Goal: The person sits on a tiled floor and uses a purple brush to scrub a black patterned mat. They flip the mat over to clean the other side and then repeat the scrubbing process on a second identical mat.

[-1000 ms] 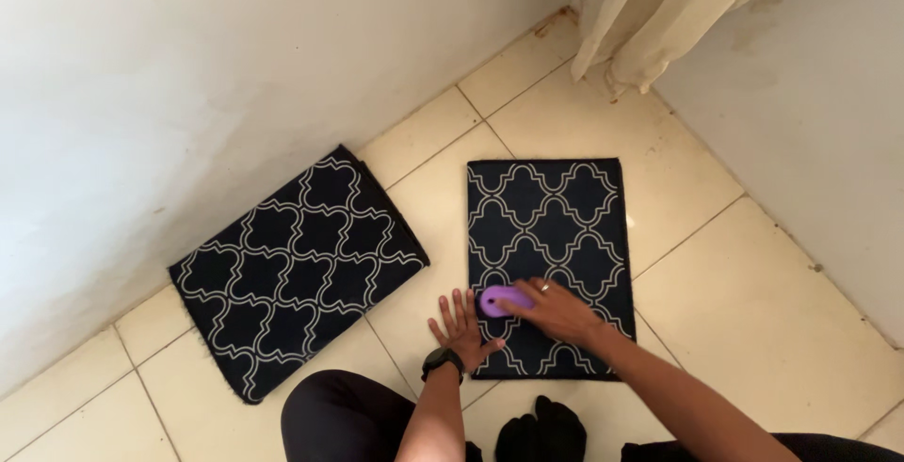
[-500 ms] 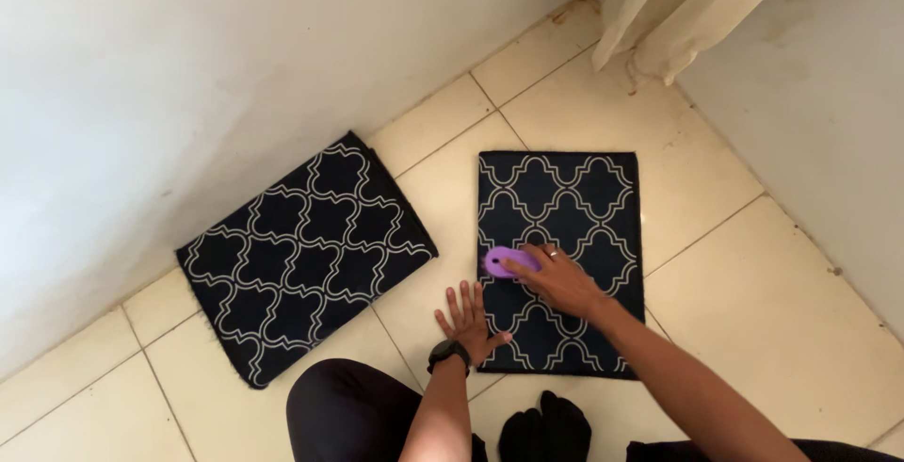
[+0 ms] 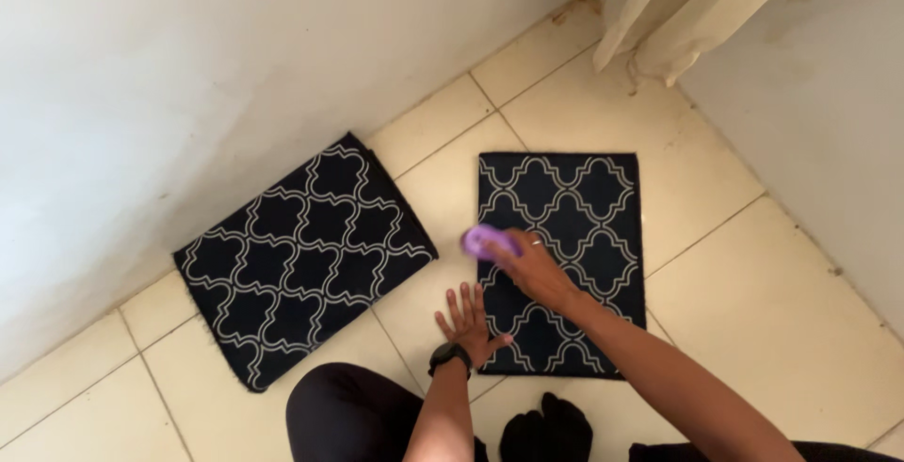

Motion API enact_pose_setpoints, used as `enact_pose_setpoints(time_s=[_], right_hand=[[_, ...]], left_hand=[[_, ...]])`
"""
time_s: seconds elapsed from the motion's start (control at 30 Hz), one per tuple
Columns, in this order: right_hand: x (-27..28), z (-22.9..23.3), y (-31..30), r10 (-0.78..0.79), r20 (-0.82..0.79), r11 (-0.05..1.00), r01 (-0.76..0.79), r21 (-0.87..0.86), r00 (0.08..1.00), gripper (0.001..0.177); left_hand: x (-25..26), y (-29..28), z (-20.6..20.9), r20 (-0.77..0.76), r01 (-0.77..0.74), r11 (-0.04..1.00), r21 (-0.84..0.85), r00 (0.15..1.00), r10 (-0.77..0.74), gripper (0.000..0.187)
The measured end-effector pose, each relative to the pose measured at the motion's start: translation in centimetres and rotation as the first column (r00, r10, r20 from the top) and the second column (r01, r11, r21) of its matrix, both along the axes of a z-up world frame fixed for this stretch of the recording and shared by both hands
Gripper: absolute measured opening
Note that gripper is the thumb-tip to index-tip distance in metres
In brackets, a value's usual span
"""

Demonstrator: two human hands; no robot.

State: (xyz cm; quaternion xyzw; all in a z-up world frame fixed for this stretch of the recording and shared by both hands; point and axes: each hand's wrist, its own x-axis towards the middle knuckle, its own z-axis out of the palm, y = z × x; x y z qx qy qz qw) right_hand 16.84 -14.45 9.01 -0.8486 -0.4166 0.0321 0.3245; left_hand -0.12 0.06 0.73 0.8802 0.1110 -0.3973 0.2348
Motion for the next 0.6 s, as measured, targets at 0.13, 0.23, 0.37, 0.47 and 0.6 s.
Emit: enact_pose_setpoints(time_s=[0.13,0.23,0.37,0.47,0.6], right_hand=[[4.0,-0.8,0.0,0.237,-0.002,0.968,-0.236,-0.090,0.972,0.064],[8.4,-1.3,-2.7,-0.318,0.090,0.918,0.330,-0.219,0.944,0.061],[8.5,-1.6,-1.8,-0.769,0.090,0.621,0.773,-0.126,0.633,0.064],[5.9,-0.6,1.0,-0.422,0.115,0.906,0.415,0.079,0.899,0.069],[1.2,0.3,4.5,0.154,0.060,0.977,-0.143,-0.159,0.986,0.081]], left_hand=[[0.8,0.1,0.3,-0.007,-0.008,1.000,-0.021,1.000,0.008,0.127],[0.6,0.0,0.3,-0.023,0.001,1.000,-0.014,1.000,-0.001,0.128],[0.7,0.3,0.3,0.024,-0.018,0.998,-0.057,1.000,0.020,0.127],[1.0,0.3,0.8,-0.060,0.026,0.999,-0.022,0.998,-0.027,0.127],[-0.1,0.1,1.0,-0.003,-0.025,0.999,-0.045,1.000,0.025,0.126]])
